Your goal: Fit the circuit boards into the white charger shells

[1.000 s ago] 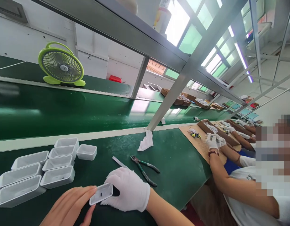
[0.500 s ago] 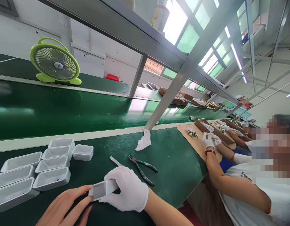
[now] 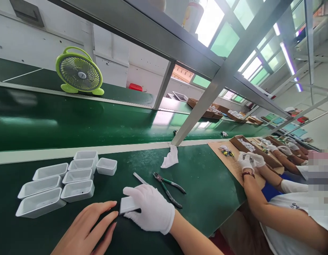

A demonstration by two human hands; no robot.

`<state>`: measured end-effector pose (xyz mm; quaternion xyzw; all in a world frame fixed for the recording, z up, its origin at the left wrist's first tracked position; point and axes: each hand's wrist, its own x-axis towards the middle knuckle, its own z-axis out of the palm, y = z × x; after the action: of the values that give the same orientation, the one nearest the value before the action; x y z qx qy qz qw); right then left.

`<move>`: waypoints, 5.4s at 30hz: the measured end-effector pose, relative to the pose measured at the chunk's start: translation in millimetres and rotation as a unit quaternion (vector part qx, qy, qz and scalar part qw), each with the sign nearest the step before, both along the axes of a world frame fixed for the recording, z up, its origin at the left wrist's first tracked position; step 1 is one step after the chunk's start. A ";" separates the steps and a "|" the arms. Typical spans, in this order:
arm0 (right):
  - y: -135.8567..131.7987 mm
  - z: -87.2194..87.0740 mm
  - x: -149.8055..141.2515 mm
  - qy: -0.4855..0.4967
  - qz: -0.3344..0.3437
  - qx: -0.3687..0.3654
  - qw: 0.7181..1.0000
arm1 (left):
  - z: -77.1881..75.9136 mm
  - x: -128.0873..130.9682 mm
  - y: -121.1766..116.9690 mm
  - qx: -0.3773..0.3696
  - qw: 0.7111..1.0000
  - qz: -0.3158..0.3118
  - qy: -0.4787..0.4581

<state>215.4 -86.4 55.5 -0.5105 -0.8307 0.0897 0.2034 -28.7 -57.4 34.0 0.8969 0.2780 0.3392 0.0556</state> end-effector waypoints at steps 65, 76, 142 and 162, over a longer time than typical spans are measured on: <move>-10.1 3.1 -2.5 0.212 0.002 -0.005 0.977 | 26.0 7.0 -11.4 0.002 0.999 -0.051 -0.001; -5.5 0.5 -5.9 0.135 0.036 -0.009 0.990 | 32.6 7.6 -11.7 0.005 0.996 -0.083 0.022; -11.4 -3.4 -7.5 0.261 -0.001 -0.026 0.965 | 32.2 8.9 -17.4 -0.044 0.994 -0.055 -0.081; -10.4 -2.7 -8.0 0.208 0.010 0.005 0.978 | 32.3 10.1 -13.8 -0.034 0.996 -0.043 -0.073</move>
<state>207.4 -96.8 52.9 -0.4709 -0.7759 0.1914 0.3735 -18.5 -71.2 66.2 0.8785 0.2459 0.3915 0.1202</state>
